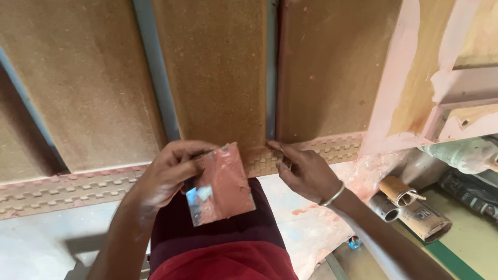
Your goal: The person uses a putty knife to scoop pink filler from a small square board and applies it into the grooves of a large wooden panel. They repeatedly smooth the filler along the recessed lines and edges of the panel's geometric pattern.
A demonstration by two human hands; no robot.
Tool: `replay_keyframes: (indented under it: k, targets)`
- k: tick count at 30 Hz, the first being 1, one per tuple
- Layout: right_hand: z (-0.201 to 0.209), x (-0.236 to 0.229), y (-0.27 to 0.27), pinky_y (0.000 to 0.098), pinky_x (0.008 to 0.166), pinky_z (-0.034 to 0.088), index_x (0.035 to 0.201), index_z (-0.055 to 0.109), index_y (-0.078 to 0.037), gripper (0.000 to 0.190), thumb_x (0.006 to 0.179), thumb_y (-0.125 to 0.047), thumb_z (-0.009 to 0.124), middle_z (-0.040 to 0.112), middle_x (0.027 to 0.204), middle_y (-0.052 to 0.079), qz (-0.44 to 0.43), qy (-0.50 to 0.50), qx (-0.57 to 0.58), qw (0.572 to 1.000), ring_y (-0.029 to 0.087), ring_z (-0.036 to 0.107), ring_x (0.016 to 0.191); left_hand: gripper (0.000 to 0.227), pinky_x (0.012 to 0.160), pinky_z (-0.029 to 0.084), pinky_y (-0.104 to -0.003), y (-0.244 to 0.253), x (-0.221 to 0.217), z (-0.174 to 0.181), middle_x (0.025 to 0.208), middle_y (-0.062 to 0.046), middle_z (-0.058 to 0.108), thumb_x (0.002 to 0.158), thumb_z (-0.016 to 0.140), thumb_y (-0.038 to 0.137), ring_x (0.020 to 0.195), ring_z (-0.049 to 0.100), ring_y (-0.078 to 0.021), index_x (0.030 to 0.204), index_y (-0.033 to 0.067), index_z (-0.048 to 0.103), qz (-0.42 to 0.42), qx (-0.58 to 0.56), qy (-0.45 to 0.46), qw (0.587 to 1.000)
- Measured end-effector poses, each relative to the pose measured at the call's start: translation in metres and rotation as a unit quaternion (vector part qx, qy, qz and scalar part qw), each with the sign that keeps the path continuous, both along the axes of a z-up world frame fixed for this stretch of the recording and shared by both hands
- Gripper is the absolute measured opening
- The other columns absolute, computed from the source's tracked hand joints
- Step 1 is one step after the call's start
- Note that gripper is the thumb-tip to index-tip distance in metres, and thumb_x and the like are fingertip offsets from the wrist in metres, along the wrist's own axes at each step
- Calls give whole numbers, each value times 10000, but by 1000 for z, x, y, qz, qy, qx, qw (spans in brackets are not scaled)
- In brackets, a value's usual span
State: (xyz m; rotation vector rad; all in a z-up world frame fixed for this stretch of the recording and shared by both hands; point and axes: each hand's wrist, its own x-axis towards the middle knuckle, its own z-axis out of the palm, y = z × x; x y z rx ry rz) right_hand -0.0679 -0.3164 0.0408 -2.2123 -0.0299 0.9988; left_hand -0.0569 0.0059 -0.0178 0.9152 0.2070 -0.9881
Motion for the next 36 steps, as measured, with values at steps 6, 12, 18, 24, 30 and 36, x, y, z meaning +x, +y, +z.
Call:
replay_keyframes:
  k: [6,12,18,24,30,36]
  targets:
    - [9,24,-4,371,588,587,1350,646,-204,479,880,-183,560,752,746,102,81,9,-69,994,211,700,529,332,381,402,-211,6,-19,5,692,-16,648,923,561,-6,485,513,-51,1219,-40,709,57,-26,80,995]
    - [10,32,4,399,611,572,1342,637,-180,488,857,-203,589,705,647,131,107,53,-83,989,250,675,522,331,399,407,-203,7,-21,9,699,-22,661,925,570,21,498,511,-37,1208,-57,724,56,-18,87,995]
    - [14,29,1,447,558,553,1325,636,-180,494,832,-194,604,716,645,106,136,-21,-114,984,285,687,540,338,433,483,-234,14,-41,1,686,6,654,921,557,33,528,567,-61,1215,-16,717,39,-27,41,998]
    - [36,45,26,430,553,565,1342,615,-205,492,852,-173,588,717,642,81,190,10,-138,972,258,697,525,334,447,428,-224,18,-81,3,723,5,639,884,600,27,542,522,-55,1181,-41,739,48,-17,125,991]
    - [21,34,94,409,597,572,1473,548,-181,575,901,-143,594,715,819,125,111,18,102,988,241,701,639,297,613,475,-226,44,-102,21,886,-5,710,897,640,86,735,609,-53,1152,-46,717,93,-20,177,980]
    - [1,23,168,457,602,557,1461,523,-112,568,903,-171,615,737,811,163,151,-5,16,988,317,671,594,295,667,524,-237,84,-104,30,894,-20,732,930,664,160,763,645,-75,1148,-27,728,97,-3,136,986]
